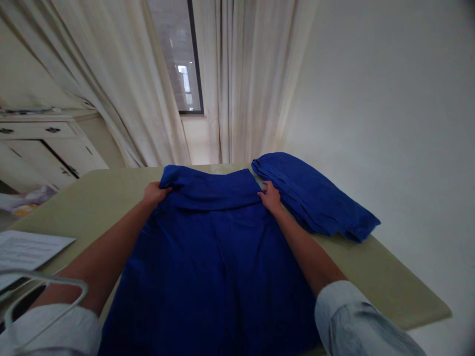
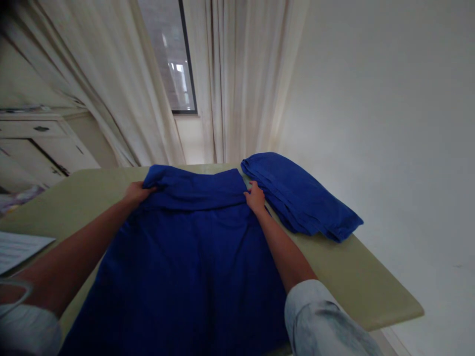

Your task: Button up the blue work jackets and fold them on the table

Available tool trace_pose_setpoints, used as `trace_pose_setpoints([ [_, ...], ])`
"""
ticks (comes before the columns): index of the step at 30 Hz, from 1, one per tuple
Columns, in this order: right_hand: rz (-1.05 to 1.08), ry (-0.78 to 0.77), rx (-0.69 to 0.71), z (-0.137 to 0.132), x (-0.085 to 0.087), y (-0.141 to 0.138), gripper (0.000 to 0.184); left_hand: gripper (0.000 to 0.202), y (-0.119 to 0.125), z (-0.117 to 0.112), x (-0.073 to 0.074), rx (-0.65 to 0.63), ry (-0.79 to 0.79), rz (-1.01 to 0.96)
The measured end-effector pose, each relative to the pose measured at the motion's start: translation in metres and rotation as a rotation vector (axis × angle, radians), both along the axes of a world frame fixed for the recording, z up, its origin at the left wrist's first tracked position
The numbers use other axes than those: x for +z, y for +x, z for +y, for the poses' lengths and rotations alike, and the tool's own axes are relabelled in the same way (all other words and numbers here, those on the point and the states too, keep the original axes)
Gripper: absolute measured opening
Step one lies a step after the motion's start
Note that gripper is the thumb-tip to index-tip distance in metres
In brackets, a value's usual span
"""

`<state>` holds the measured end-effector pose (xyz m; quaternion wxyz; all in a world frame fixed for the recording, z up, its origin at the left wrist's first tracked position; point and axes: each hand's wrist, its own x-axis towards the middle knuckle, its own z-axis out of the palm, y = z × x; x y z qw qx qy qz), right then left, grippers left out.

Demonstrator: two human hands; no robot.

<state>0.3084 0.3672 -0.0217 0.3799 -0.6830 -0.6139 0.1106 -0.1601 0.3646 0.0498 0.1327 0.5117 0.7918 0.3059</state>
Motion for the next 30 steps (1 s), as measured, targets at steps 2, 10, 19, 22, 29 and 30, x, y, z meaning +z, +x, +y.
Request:
trace_pose_setpoints([
  [2, 0.004, 0.065, -0.012, 0.009, 0.013, -0.007, 0.048, 0.049, 0.004, 0.008, 0.009, 0.085, 0.079, 0.065],
  [10, -0.149, 0.079, 0.446, -0.033, 0.024, -0.061, 0.051, 0.048, 0.084, -0.08, 0.009, -0.631, 0.134, 0.284],
  [19, -0.348, -0.089, 0.957, -0.177, 0.004, -0.083, 0.077, 0.066, 0.085, -0.246, -0.073, -0.955, 0.071, 0.415],
  [22, -0.372, -0.112, 0.958, -0.177, 0.007, -0.077, 0.077, 0.064, 0.072, -0.258, -0.081, -0.924, 0.072, 0.394],
  [29, -0.318, -0.049, 0.903, -0.217, 0.034, -0.099, 0.066, 0.057, 0.071, -0.3, -0.064, -1.01, 0.08, 0.31],
  [30, -0.306, -0.041, 0.921, -0.233, 0.038, -0.106, 0.066, 0.056, 0.071, -0.305, -0.063, -1.013, 0.08, 0.295],
])
